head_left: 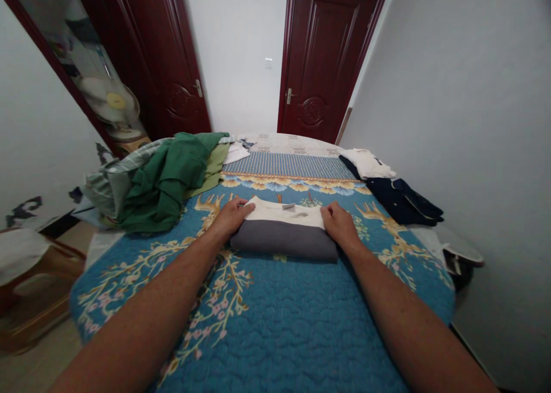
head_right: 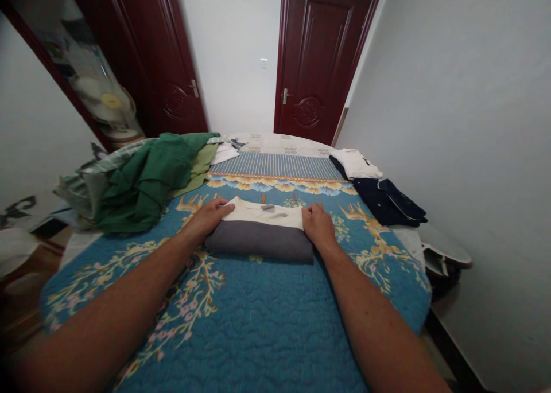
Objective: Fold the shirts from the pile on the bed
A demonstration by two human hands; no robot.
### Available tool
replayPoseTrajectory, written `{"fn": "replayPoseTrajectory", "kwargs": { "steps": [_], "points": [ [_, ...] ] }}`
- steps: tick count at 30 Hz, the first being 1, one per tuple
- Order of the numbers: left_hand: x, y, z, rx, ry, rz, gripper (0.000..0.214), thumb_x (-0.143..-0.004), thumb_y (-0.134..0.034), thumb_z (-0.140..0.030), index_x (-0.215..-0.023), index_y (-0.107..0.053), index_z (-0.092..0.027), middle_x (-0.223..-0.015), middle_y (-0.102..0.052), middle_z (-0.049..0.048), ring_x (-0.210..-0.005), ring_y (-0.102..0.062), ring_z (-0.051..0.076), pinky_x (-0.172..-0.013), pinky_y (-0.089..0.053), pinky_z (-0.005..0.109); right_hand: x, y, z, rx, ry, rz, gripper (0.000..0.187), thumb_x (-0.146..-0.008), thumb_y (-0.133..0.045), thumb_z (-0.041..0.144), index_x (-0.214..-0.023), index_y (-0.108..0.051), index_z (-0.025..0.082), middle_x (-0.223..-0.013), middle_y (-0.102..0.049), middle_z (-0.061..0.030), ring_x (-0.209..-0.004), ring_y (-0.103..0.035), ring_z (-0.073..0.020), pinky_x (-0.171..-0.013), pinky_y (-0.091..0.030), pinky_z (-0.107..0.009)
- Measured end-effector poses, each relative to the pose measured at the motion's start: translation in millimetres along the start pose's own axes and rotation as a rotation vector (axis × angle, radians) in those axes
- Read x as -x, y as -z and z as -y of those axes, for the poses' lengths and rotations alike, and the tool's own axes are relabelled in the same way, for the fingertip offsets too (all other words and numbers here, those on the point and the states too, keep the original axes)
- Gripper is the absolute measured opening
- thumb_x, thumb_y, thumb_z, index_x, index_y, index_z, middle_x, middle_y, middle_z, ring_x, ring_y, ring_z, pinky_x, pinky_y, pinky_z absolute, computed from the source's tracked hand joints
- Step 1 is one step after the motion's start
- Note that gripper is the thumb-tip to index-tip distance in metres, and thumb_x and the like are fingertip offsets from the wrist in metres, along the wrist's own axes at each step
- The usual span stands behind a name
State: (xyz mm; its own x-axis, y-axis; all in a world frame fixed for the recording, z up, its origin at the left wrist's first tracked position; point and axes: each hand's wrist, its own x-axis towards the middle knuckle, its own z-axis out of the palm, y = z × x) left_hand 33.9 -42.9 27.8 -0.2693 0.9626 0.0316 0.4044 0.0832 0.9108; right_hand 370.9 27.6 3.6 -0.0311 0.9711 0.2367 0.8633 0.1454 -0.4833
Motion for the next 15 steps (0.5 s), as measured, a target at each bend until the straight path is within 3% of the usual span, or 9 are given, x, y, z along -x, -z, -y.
{"fn": "replayPoseTrajectory", "kwargs": {
  "steps": [3,5,8,10,13,15],
  "points": [
    [1.4,1.8,3.4,0.096,0.084,0.009,0.056,-0.075,-0.077,-0.060,-0.110,-0.072,-0.016,-0.078,-0.071,0.0034,-0.068,-0.061,0.021,-0.060,-0.041,0.030,0.5,3.7,-3.3,-0.025,0.001,-0.034,0.027,-0.103,-0.052,0.038,-0.113,-0.071,0.021,-0.098,-0.076,-0.0088,-0.092,-0.069,-0.0259,-0.081,-0.046,-0.033],
    [2.3,4.4,2.3,0.094,0.072,-0.048,0.051,-0.080,-0.073,-0.058,-0.110,-0.071,-0.016,-0.083,-0.072,0.0052,-0.070,-0.063,0.021,-0.061,-0.044,0.030,2.3,10.4,-3.2,0.005,0.060,-0.102,0.030,-0.101,-0.053,0.035,-0.119,-0.070,0.019,-0.109,-0.075,-0.0125,-0.101,-0.068,-0.0277,-0.089,-0.049,-0.035],
    [9.4,10.1,-8.3,-0.073,-0.133,-0.234,0.035,-0.090,-0.064,-0.049,-0.106,-0.071,-0.018,-0.097,-0.075,0.0088,-0.088,-0.068,0.025,-0.077,-0.052,0.034,11.8,21.7,6.8,0.070,0.219,-0.228,0.033,-0.100,-0.051,0.030,-0.123,-0.069,0.015,-0.125,-0.070,-0.0188,-0.121,-0.062,-0.0319,-0.107,-0.046,-0.042],
    [19.5,11.2,-18.1,-0.226,-0.312,-0.267,0.031,-0.096,-0.059,-0.044,-0.109,-0.073,-0.020,-0.107,-0.076,0.0101,-0.101,-0.069,0.027,-0.093,-0.054,0.038,23.4,24.4,19.8,0.073,0.324,-0.242,0.037,-0.104,-0.046,0.032,-0.127,-0.069,0.014,-0.129,-0.069,-0.0204,-0.128,-0.058,-0.0336,-0.115,-0.042,-0.047],
    [37.0,1.9,-24.3,-0.411,-0.487,-0.058,0.038,-0.104,-0.049,-0.044,-0.121,-0.074,-0.021,-0.122,-0.077,0.0122,-0.116,-0.069,0.029,-0.108,-0.050,0.043,44.0,15.3,40.8,0.057,0.445,-0.133,0.048,-0.108,-0.040,0.039,-0.141,-0.064,0.013,-0.145,-0.064,-0.0204,-0.141,-0.052,-0.0342,-0.123,-0.036,-0.051],
    [44.4,-10.2,-18.5,-0.516,-0.540,0.099,0.044,-0.106,-0.046,-0.045,-0.135,-0.070,-0.021,-0.138,-0.072,0.0140,-0.132,-0.064,0.031,-0.118,-0.045,0.048,54.6,3.5,49.3,0.079,0.454,-0.022,0.056,-0.108,-0.042,0.046,-0.151,-0.058,0.013,-0.156,-0.057,-0.0206,-0.151,-0.044,-0.0359,-0.127,-0.032,-0.055]
  ]
}}
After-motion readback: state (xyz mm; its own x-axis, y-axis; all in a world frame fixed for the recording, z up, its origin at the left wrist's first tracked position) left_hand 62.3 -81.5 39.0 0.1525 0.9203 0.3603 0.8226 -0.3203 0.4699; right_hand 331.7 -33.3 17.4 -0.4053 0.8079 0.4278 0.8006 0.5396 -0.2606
